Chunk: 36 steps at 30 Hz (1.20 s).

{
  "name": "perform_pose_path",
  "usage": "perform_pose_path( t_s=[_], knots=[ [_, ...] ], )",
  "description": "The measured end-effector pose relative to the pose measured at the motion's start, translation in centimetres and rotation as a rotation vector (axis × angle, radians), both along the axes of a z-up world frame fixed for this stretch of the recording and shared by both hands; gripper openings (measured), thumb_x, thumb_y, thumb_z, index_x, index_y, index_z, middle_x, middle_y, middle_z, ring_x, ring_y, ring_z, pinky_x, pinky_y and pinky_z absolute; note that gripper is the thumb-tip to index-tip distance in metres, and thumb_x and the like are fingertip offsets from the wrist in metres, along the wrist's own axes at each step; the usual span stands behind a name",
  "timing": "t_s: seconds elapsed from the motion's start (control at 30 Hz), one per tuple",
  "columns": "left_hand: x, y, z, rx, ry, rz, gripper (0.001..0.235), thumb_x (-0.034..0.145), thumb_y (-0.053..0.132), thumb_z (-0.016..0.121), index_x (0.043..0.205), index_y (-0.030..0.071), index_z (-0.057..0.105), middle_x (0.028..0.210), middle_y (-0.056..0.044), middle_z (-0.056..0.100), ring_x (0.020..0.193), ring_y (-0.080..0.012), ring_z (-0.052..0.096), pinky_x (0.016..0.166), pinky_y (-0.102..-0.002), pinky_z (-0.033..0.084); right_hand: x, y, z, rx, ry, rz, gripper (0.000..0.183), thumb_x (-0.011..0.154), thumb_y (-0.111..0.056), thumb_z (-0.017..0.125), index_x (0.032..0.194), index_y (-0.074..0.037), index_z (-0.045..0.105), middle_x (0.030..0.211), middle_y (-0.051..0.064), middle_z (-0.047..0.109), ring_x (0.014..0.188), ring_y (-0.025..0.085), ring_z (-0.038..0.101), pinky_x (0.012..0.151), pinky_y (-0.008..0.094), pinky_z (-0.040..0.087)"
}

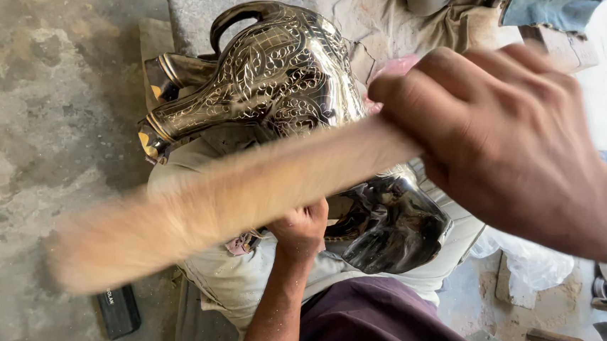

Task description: The person uses a small metal chisel and a wooden mallet to engrave intricate patterns onto a polished metal elephant statue. They repeatedly tap the chisel to create fine lines and decorative details on the statue's surface.

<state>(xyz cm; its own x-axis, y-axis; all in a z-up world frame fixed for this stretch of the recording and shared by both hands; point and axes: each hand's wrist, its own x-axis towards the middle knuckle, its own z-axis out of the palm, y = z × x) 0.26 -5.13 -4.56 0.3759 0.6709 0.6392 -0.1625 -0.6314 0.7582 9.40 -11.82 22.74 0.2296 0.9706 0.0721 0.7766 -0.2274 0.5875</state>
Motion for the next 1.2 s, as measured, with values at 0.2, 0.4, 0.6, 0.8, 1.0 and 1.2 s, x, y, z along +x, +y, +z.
perform_pose_path(
  t_s=[0.2,0.4,0.6,0.8,1.0,1.2],
  knots=[
    [-0.6,1.5,0.5,-0.052,0.026,-0.246,0.030,0.094,0.011,0.077,0.120,0.003,0.063,0.108,-0.013,0.070,0.102,-0.0297,0.069,0.091,-0.045,0.056,-0.2,-1.5,0.7,-0.073,0.032,-0.068,0.031,0.089,-0.019,0.074,0.118,-0.025,0.072,0.097,-0.001,0.074,0.084,0.020,0.070,0.077,0.038,0.054],
    [0.7,4.7,3.5,0.108,0.077,-0.455,0.042,0.099,0.015,0.075,0.138,0.012,0.058,0.107,-0.010,0.074,0.092,-0.0204,0.075,0.079,-0.033,0.066,4.0,-5.9,-2.4,0.093,0.147,-0.192,0.036,0.083,-0.009,0.078,0.118,-0.014,0.070,0.094,0.004,0.073,0.083,0.021,0.067,0.079,0.043,0.053],
    [2.1,6.6,5.7,0.321,0.314,-0.677,0.029,0.108,0.010,0.065,0.134,0.021,0.060,0.100,-0.005,0.073,0.077,-0.0140,0.076,0.065,-0.024,0.067,5.2,-8.8,-7.1,0.424,0.470,-0.200,0.031,0.086,-0.002,0.072,0.114,-0.002,0.060,0.096,0.012,0.070,0.082,0.022,0.066,0.070,0.040,0.055],
    [2.3,6.0,6.0,0.320,0.298,-0.674,0.026,0.107,0.001,0.063,0.130,0.014,0.061,0.102,-0.005,0.075,0.075,-0.0139,0.076,0.056,-0.020,0.063,6.6,-11.3,-9.7,0.488,0.505,-0.175,0.027,0.098,-0.003,0.071,0.121,-0.001,0.060,0.100,0.013,0.068,0.083,0.020,0.065,0.074,0.036,0.054],
    [0.5,2.9,5.3,-0.278,-0.024,-0.396,0.024,0.105,0.012,0.072,0.114,0.002,0.053,0.105,-0.008,0.072,0.089,-0.0153,0.077,0.066,-0.023,0.062,8.2,-8.8,-9.5,0.260,0.182,-0.324,0.019,0.096,-0.006,0.071,0.114,-0.009,0.067,0.086,0.007,0.067,0.073,0.020,0.057,0.074,0.038,0.044],
    [0.7,2.2,3.0,-0.075,-0.045,-0.300,0.023,0.103,0.010,0.073,0.107,0.003,0.051,0.099,-0.009,0.074,0.073,-0.0133,0.067,0.063,-0.027,0.054,7.6,-5.0,-7.5,0.185,-0.042,-0.208,0.006,0.108,-0.015,0.071,0.113,-0.018,0.070,0.086,0.002,0.067,0.074,0.017,0.058,0.082,0.040,0.045]
  ],
)
